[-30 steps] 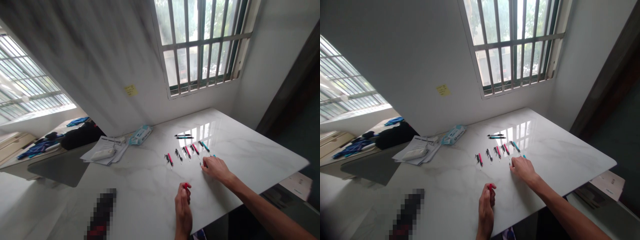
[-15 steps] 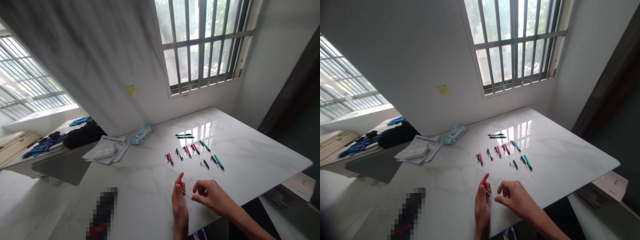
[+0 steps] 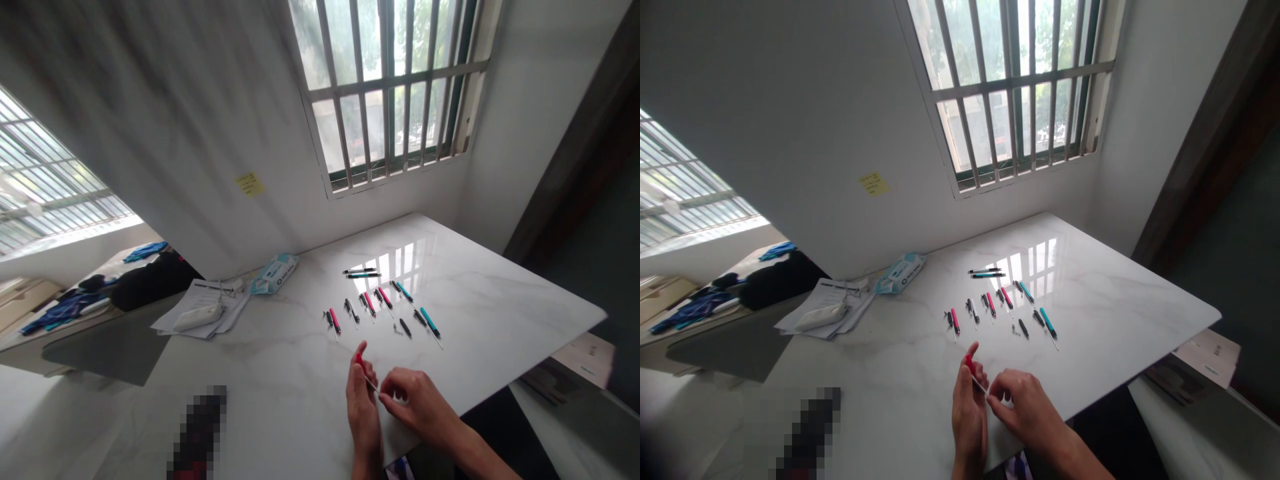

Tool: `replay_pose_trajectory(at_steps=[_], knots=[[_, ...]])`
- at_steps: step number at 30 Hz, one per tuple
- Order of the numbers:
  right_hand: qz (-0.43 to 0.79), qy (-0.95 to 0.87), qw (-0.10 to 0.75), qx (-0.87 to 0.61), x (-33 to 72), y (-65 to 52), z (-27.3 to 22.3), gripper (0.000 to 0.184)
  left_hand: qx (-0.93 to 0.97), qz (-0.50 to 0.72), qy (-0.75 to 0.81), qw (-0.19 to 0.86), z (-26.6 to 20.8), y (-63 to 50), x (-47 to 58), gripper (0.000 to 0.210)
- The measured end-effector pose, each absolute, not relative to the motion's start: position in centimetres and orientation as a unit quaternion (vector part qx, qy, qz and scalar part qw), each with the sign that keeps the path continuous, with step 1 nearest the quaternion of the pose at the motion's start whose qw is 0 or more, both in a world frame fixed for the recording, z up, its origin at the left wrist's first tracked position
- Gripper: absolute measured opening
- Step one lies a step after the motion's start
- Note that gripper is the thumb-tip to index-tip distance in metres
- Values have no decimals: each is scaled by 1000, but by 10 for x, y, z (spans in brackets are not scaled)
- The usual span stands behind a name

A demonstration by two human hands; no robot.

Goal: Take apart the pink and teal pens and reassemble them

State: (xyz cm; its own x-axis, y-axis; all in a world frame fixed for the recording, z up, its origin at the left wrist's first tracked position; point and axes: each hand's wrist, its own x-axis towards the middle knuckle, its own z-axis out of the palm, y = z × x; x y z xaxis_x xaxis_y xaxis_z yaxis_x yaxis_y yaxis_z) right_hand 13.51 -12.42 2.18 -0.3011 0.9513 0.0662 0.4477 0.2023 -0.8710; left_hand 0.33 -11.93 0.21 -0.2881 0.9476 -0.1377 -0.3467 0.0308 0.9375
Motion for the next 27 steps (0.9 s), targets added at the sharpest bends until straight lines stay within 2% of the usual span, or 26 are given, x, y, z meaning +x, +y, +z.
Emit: replay_pose_trajectory(at_steps=[3,6,9,12,16,27], knots=[[354,-701,316,-532,151,-119,21,18,375,573,561,465,5,-112,-5,66],[272,-673,284,-626,180,-101,19,24,510,450,626,382,11,-100,-10,41],[199,-654,201,-702,206,-79,19,23,622,322,643,310,15,-85,-2,22],[174,-652,133,-726,214,-63,21,22,673,253,650,245,15,-70,15,25],[164,-660,84,-728,210,-59,25,21,689,212,662,205,11,-57,32,27],[160,-663,83,-727,207,-58,21,22,709,206,649,186,4,-43,47,24]])
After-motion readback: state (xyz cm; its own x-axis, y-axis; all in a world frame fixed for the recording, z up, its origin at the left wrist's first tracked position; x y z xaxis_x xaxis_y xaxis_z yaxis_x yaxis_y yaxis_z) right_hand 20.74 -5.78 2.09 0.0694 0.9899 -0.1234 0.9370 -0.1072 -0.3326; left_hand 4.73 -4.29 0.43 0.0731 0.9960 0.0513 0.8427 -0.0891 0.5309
